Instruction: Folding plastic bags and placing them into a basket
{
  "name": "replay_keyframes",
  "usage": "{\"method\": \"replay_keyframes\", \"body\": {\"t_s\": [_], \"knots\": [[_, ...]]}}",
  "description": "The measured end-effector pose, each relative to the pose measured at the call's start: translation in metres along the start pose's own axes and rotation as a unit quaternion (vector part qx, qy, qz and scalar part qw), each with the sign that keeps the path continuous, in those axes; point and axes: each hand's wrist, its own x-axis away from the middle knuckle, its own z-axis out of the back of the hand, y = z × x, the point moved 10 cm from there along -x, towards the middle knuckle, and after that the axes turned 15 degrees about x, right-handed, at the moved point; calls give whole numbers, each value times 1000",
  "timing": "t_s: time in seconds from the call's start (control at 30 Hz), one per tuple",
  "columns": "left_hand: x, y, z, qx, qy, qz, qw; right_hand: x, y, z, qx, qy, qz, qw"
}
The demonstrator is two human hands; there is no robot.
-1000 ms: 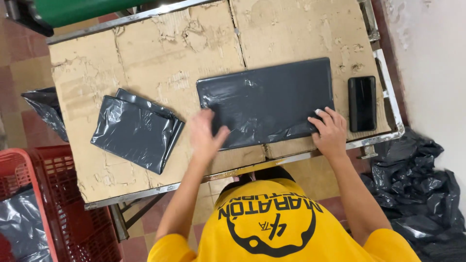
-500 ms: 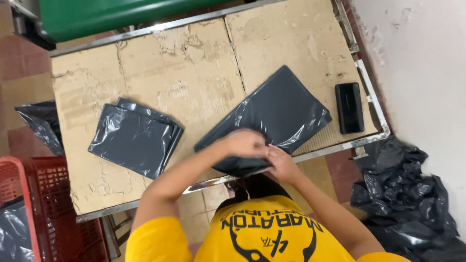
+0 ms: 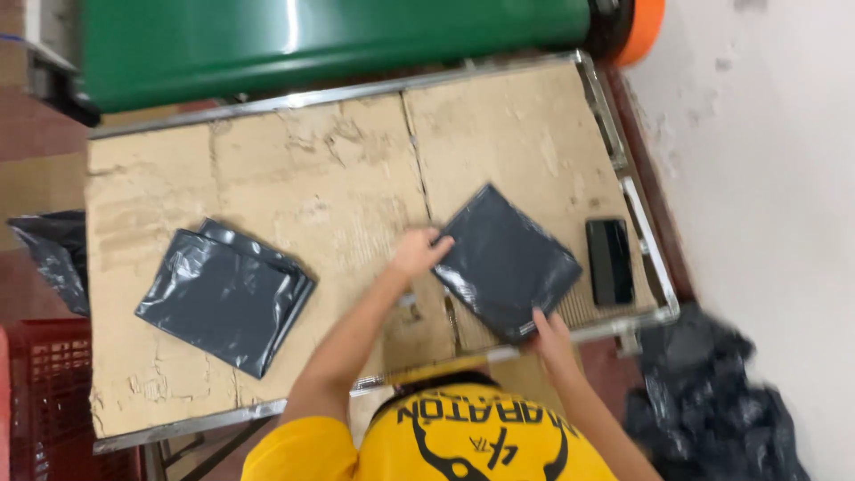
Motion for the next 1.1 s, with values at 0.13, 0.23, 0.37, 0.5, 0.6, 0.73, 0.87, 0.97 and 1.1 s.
{"method": "replay_keyframes", "body": {"t_s": [0.13,0.23,0.37,0.5,0.6,0.73,0.87,0.97,1.1], "knots": [[15,72,26,-213,9,104,971,10,-57,49,117,86,137,980],[-18,42,-16,-268,67,87,957,15,-140,62,341,175,273,883],[8,73,-9,-41,81,-46,995,-31,-212,14,488,114,540,677],[83,99,45,-64,165,-274,945,-102,-195,-83,491,-149,371,774],[145,70,155,-118,228,-194,947,-96,-179,-191,431,-230,327,809],[247,17,304,-283,318,-27,904,2,-185,-355,317,-341,381,799],[287,-113,368,-275,329,56,902,44,-160,-471,283,-389,402,779],[288,-188,395,-288,357,79,885,61,-155,-522,307,-389,422,759],[257,-255,390,-184,314,144,920,39,-133,-530,393,-338,424,742]]}}
